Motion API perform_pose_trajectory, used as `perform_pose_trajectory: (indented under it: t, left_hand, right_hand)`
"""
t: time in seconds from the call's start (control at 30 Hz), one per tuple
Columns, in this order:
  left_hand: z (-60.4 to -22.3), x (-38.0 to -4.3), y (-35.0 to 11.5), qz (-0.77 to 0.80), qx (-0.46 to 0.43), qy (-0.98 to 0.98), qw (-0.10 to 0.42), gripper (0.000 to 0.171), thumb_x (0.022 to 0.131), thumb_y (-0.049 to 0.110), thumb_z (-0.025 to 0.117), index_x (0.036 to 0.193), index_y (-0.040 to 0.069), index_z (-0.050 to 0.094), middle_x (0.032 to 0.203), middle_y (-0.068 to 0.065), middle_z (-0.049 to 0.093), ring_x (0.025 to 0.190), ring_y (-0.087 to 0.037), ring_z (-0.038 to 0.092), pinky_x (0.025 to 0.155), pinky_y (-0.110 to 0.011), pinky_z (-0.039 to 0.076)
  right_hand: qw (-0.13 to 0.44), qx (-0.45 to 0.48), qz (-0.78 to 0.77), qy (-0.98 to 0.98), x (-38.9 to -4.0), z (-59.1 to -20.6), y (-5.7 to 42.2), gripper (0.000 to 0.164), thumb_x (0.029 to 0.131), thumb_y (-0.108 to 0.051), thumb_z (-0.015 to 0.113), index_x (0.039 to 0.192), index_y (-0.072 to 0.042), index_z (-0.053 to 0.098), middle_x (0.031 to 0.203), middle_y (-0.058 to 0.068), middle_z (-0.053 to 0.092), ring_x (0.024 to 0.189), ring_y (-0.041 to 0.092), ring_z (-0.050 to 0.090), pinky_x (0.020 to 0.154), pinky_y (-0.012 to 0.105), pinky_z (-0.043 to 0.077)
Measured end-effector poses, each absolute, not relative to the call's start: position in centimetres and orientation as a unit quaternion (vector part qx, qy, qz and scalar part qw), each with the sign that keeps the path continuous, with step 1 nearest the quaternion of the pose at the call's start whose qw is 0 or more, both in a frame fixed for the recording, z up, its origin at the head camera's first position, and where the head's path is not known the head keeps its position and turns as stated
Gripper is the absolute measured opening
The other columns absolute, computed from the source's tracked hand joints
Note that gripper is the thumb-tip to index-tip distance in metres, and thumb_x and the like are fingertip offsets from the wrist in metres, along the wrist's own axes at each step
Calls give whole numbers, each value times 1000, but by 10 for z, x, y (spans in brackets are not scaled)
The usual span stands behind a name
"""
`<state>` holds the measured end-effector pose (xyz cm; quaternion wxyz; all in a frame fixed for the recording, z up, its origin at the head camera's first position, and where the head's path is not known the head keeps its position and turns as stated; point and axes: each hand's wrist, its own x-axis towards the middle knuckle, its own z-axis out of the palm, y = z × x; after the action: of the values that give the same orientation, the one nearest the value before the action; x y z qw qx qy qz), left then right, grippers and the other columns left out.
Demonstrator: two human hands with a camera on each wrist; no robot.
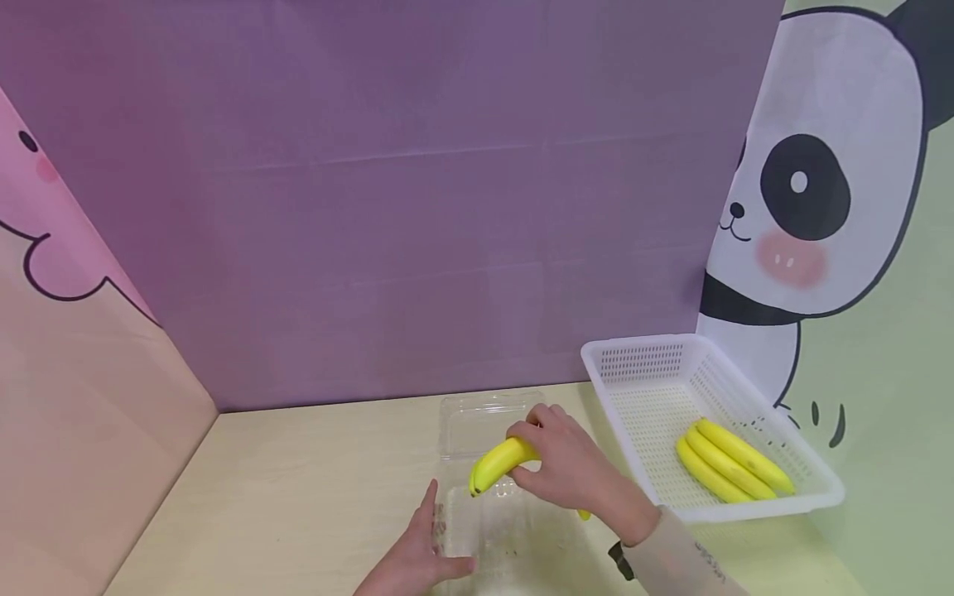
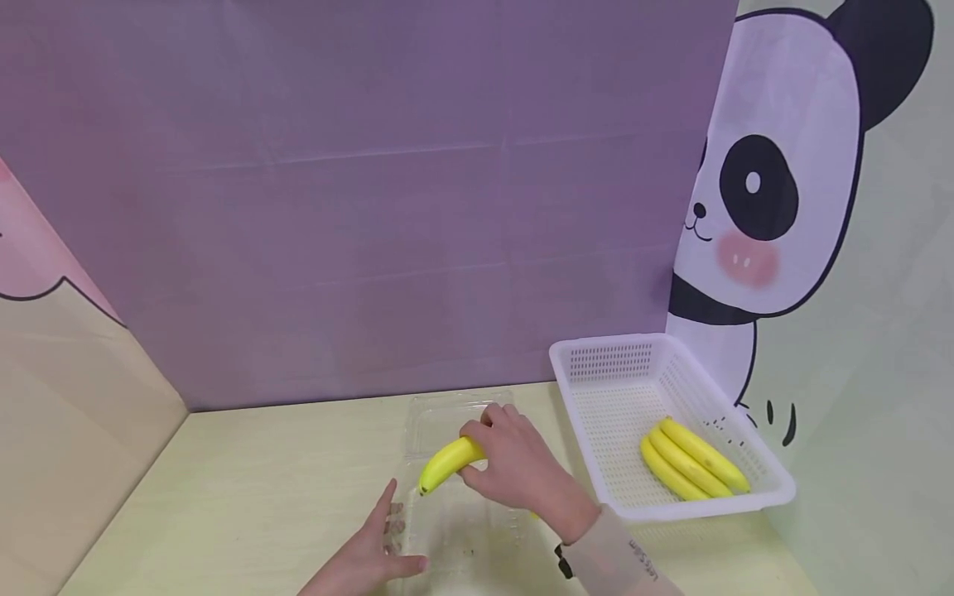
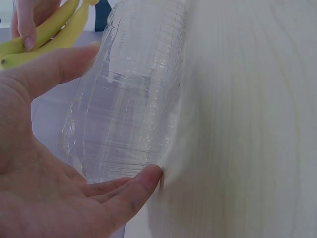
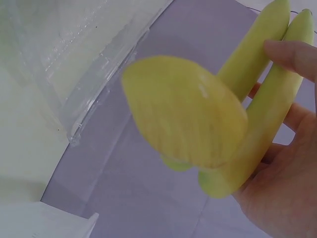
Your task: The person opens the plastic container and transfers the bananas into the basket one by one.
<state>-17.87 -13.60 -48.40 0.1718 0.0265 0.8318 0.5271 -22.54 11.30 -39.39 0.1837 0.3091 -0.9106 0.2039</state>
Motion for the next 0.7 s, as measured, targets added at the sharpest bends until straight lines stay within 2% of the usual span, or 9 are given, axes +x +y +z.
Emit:
perform_pose_trajectory:
  t: [0.23,0.47,0.7]
  left_hand:
    - [-485,-179,-137,531,26,829,175,131,77,29,90,161,2,-6,161,-38,12,142,-55,28,108,-71,29]
    - [-487,-176,-138,536,47,828,157,131,76,28,90,161,1,-7,159,-38,17,141,-53,31,109,-70,30]
    - [-487,-176,-136,529,52,834,149,131,76,28,91,161,0,-4,160,-38,16,142,-54,28,110,-70,27]
  right_hand:
    - [191,310,214,-906,-224,-385,119,25,77,-20,81,99,-17,72,88,-7,47,80,12,39,70,27,40]
    - [196,310,211,-906,-224,-380,125,25,77,-18,79,101,-16,71,89,-6,49,83,13,40,72,28,41]
    - [197,307,213,-906,-221,-371,131,25,78,-17,79,102,-17,71,92,-6,50,86,14,43,72,29,44]
